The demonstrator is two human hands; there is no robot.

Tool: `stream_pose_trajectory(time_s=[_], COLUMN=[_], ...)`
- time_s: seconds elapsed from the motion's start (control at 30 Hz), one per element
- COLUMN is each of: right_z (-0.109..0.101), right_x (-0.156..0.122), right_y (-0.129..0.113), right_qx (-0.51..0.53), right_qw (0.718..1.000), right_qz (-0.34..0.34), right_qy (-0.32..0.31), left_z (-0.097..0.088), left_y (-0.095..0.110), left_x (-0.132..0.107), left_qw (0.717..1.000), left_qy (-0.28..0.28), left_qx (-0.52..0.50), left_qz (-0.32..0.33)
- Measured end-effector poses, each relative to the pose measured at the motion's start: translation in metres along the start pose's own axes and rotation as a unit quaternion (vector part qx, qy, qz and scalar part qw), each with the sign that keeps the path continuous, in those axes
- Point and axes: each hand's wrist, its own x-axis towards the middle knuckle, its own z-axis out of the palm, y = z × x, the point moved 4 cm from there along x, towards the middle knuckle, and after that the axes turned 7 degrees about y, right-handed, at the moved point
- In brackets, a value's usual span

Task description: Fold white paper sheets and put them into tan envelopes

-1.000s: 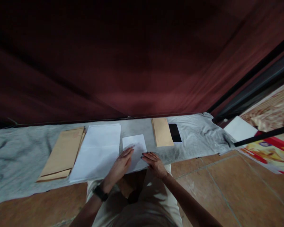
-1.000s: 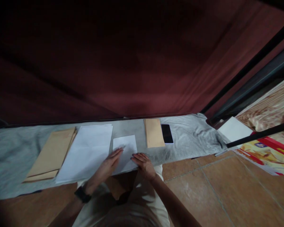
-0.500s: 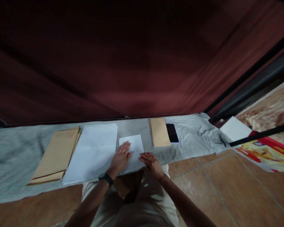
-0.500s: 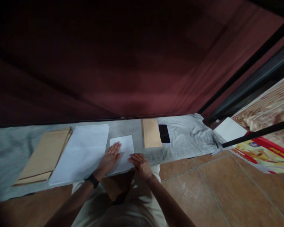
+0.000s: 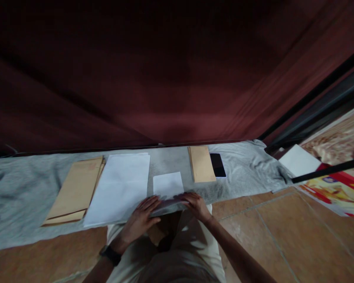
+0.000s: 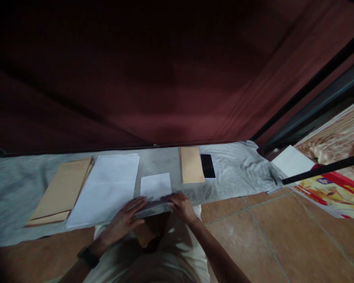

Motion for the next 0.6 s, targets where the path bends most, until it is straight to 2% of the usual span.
stream_pose_trajectory(time_s=[0.13,0.23,0.33,0.43,0.6], right_z=[0.004,0.008,0.01,0.009,0.01], right_x=[0.015,0.027,0.038,0.049,0.065], right_y=[0.003,0.007,0.007,0.005,0.002], right_qx=[-0.062,-0.114,-0.139,-0.159,-0.217], right_qw=[0.995,0.978,0.965,0.958,0.939], right_qz=[0.072,0.171,0.221,0.237,0.264], right_qy=[0.017,0.025,0.018,0.026,0.038], left_z=[0.007,0.012,0.015,0.017,0.01], left_y=[-0.011,-0.015,-0.016,-0.017,-0.011], left_x=[0.016,0.025,0.03,0.034,0.047], left_qw=[0.993,0.982,0.967,0.951,0.932], left_qy=[0.087,0.131,0.161,0.156,0.091], left_qx=[-0.023,-0.026,-0.009,0.004,0.068], left_qz=[-0.077,-0.132,-0.197,-0.268,-0.343])
